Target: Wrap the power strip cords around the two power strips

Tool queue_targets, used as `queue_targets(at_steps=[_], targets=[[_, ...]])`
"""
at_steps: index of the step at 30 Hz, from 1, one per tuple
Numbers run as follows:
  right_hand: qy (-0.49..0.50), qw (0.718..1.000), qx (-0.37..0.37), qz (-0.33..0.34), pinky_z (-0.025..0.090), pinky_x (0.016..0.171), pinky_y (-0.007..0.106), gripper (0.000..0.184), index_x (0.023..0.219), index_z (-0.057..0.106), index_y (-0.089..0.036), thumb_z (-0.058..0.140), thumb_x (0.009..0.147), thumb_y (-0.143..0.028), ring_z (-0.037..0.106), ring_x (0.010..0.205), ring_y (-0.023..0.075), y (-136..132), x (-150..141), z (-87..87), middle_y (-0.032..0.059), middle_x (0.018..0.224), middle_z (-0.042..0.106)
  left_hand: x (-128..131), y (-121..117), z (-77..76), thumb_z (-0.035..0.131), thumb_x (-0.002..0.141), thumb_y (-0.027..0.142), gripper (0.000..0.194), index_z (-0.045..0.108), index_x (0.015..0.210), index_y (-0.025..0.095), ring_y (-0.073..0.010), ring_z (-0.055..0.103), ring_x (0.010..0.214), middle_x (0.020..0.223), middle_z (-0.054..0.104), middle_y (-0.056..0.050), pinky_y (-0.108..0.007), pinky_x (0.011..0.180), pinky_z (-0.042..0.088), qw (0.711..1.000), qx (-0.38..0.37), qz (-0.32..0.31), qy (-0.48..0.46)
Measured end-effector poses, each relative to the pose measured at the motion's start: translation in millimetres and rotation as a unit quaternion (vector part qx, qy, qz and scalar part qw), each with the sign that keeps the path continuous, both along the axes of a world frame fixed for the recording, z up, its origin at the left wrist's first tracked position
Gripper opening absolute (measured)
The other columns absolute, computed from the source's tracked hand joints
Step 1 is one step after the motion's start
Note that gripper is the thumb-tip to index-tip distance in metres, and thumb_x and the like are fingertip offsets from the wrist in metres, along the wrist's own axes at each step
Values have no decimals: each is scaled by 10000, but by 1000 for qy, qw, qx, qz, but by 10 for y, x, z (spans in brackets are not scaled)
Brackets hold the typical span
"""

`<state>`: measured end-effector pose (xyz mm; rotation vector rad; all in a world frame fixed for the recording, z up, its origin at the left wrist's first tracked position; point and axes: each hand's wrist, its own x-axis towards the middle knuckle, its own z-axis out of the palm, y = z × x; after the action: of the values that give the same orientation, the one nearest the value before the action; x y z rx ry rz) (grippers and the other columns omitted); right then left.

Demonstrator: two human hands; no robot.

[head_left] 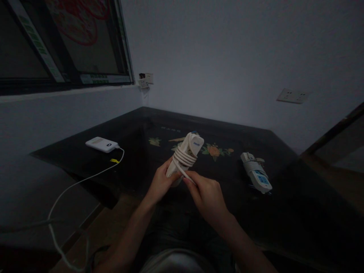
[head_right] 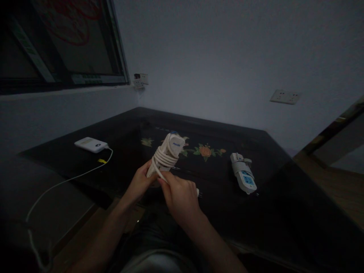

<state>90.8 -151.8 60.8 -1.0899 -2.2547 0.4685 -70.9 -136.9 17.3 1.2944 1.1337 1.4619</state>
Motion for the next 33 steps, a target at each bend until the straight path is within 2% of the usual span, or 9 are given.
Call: queue_targets(at_steps=[4,8,11,14,21,27,33], targets=[[49,995,-70,58,346,556,217,250,828,637,-178,451,941,-302,567,612,124,34,85,71,13,708,645,50,-52,8,764,683,346,548,587,1157,135,-253,630,997,1106,679,-98,-290,808,500,995,-37,-13,-93],[91,974,-152,141,351,555,201,248,810,601,-173,443,943,-310,509,598,100,51,250,140,-14,682,586,71,-101,11,772,682,321,471,590,1082,151,-169,657,759,973,702,-70,-229,646,510,980,-67,-27,-185],[78,970,-174,153,360,564,203,256,803,588,-179,438,947,-329,500,614,103,83,416,144,-14,688,570,76,-146,51,782,670,315,472,570,1061,155,-167,658,667,921,706,-65,-261,591,537,971,-88,-40,-218],[72,977,-152,128,377,579,211,244,820,580,-185,428,952,-321,514,638,113,143,577,113,-4,715,579,93,-186,101,788,664,305,492,555,1069,153,-191,676,670,894,704,-62,-303,592,567,967,-96,-58,-227],[77,994,-42,65,440,641,240,222,857,620,-199,450,940,-315,596,724,163,187,796,112,32,771,643,194,-228,145,802,659,270,527,530,1090,137,-209,702,688,864,708,-63,-312,613,598,959,-99,-68,-256],[62,997,11,51,470,649,247,215,882,639,-189,460,933,-297,631,722,170,235,814,0,49,792,681,199,-291,161,803,665,283,458,557,1023,137,-230,710,696,863,720,-74,-330,597,613,942,-116,-102,-297],[77,994,58,60,485,658,255,211,904,644,-191,455,935,-280,641,723,169,297,771,-88,52,804,690,197,-342,193,796,676,285,434,586,1013,109,-206,702,675,918,727,-104,-293,563,608,918,-136,-148,-341]])
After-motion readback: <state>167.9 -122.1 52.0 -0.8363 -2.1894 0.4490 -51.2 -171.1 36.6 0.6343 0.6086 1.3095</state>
